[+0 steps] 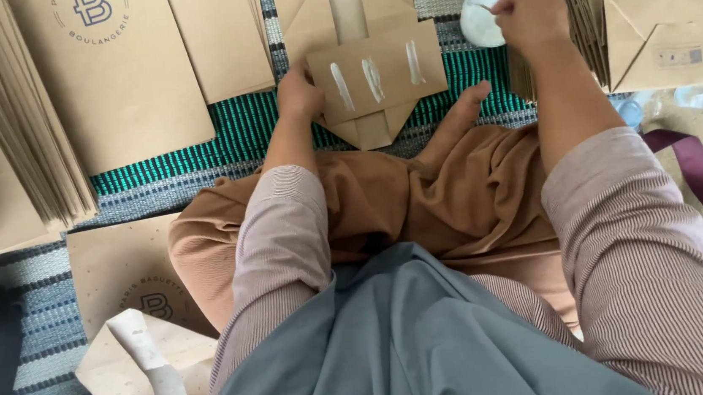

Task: The person sits on a mat and assembles flat brown paper bags into three-dimensional containers. They fold the bottom flaps, apply white adhesive with a brush to secure the seams, and press the glued areas to set. The process is repeated for multiple bags.

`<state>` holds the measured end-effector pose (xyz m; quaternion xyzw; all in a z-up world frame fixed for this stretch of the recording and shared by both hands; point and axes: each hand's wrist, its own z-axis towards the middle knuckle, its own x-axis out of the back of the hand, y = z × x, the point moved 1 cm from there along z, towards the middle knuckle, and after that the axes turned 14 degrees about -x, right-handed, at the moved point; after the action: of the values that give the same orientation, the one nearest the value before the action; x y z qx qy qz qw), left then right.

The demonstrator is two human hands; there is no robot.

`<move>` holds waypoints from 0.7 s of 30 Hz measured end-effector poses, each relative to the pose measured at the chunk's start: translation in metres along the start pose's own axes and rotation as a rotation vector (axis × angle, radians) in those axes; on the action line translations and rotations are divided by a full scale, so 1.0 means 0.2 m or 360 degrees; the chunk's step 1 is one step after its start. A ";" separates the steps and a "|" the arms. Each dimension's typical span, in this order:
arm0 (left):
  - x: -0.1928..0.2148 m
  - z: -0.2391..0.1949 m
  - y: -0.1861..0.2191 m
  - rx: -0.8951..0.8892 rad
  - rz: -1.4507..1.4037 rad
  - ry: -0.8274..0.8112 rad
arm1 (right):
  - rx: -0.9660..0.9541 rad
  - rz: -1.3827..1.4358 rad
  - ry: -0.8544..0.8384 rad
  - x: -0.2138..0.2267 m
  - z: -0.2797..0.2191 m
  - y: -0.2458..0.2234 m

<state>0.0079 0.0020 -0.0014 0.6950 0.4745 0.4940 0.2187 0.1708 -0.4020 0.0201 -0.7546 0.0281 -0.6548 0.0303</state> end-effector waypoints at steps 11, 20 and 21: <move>0.10 -0.11 0.12 0.0151 -0.0675 -0.0126 | -0.0333 0.0654 -0.0675 0.27 -0.38 -0.49; 0.07 -0.10 0.10 0.0117 -0.0904 -0.0203 | -0.0679 0.1311 -0.0979 0.07 -0.30 -0.35; 0.08 -0.10 0.10 0.0124 -0.0881 -0.0184 | -0.0630 0.1398 -0.1055 0.05 -0.29 -0.34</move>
<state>0.0003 0.0031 0.0301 0.5737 0.6517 0.3565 0.3451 0.1150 -0.3356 0.0439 -0.8282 0.4490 -0.2923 0.1646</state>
